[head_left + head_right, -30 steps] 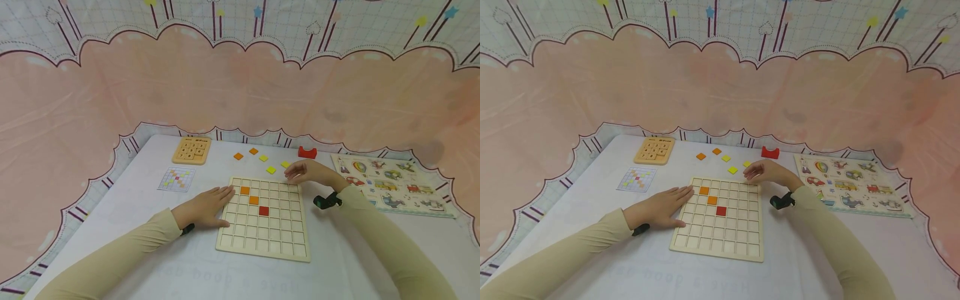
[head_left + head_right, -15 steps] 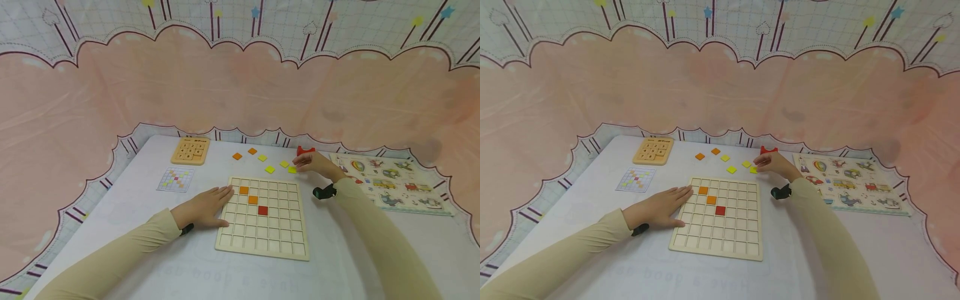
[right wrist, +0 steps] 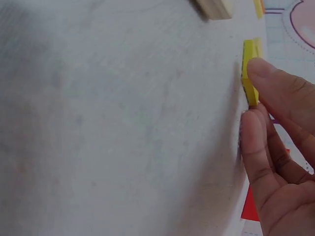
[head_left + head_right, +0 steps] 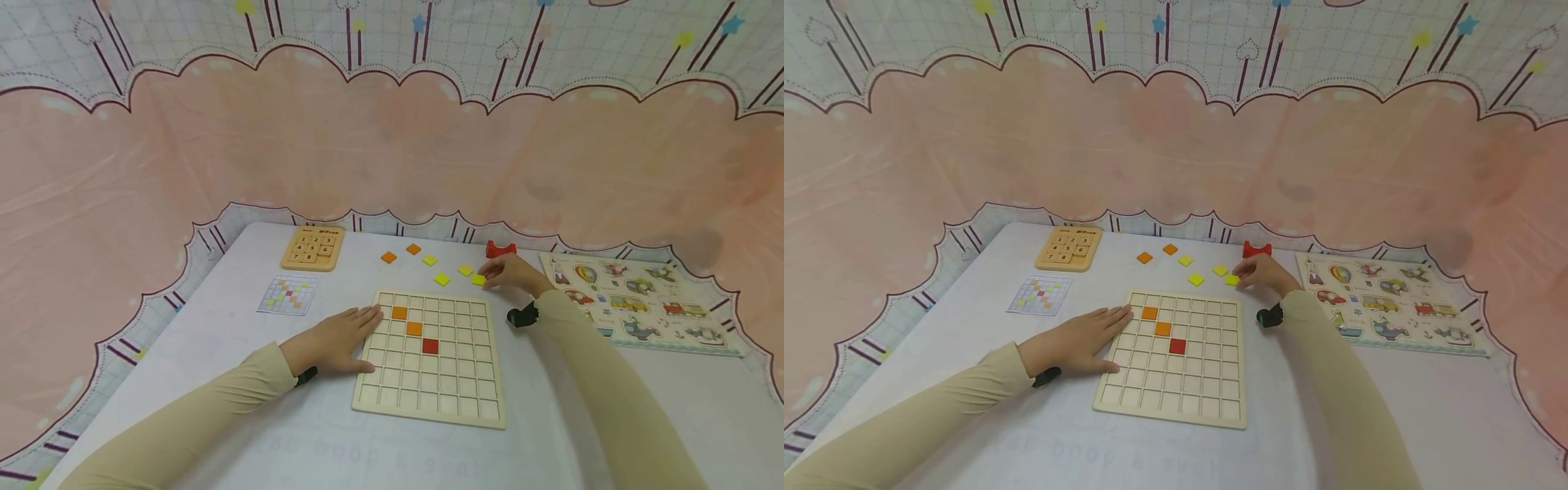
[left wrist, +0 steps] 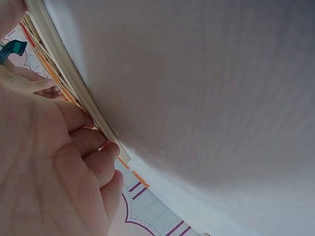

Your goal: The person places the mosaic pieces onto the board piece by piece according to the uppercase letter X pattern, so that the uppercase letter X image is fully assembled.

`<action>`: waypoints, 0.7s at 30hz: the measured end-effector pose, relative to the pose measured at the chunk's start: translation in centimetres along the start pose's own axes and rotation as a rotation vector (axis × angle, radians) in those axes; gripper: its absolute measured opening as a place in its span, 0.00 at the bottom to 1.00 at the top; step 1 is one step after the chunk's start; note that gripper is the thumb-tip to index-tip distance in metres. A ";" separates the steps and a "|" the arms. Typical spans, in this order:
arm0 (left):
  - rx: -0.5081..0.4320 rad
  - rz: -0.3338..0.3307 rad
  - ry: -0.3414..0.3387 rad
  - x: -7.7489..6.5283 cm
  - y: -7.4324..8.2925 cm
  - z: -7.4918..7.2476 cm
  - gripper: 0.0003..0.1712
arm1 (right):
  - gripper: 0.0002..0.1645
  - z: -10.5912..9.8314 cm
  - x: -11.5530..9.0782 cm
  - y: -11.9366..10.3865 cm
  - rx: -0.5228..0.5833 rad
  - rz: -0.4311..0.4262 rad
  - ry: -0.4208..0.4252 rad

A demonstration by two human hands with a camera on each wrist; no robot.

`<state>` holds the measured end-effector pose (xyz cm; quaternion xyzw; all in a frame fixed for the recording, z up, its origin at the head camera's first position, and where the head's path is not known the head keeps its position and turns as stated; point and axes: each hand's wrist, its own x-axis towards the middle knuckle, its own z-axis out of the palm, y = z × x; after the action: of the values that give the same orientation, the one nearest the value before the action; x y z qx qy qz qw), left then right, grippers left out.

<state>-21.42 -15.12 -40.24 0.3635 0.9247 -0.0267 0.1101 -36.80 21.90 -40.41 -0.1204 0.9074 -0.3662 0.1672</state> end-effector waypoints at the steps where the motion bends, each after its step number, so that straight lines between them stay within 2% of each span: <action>1: -0.001 0.000 -0.001 0.0 0.0 0.0 0.55 | 0.22 0.0 0.1 0.0 -0.012 -0.007 0.005; 10: 0.003 0.000 -0.004 0.1 0.1 0.1 0.55 | 0.19 0.3 0.3 -0.1 -0.075 -0.013 0.035; 16: 0.006 0.004 -0.003 0.0 0.1 0.1 0.54 | 0.18 -0.1 -0.2 0.4 -0.102 0.003 0.002; 21: 0.009 -0.006 -0.009 0.0 0.0 0.1 0.55 | 0.20 -0.3 -0.7 0.3 -0.078 -0.032 -0.024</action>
<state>-21.41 -15.11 -40.30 0.3613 0.9251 -0.0327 0.1126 -36.34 22.57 -40.28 -0.1458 0.9168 -0.3318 0.1676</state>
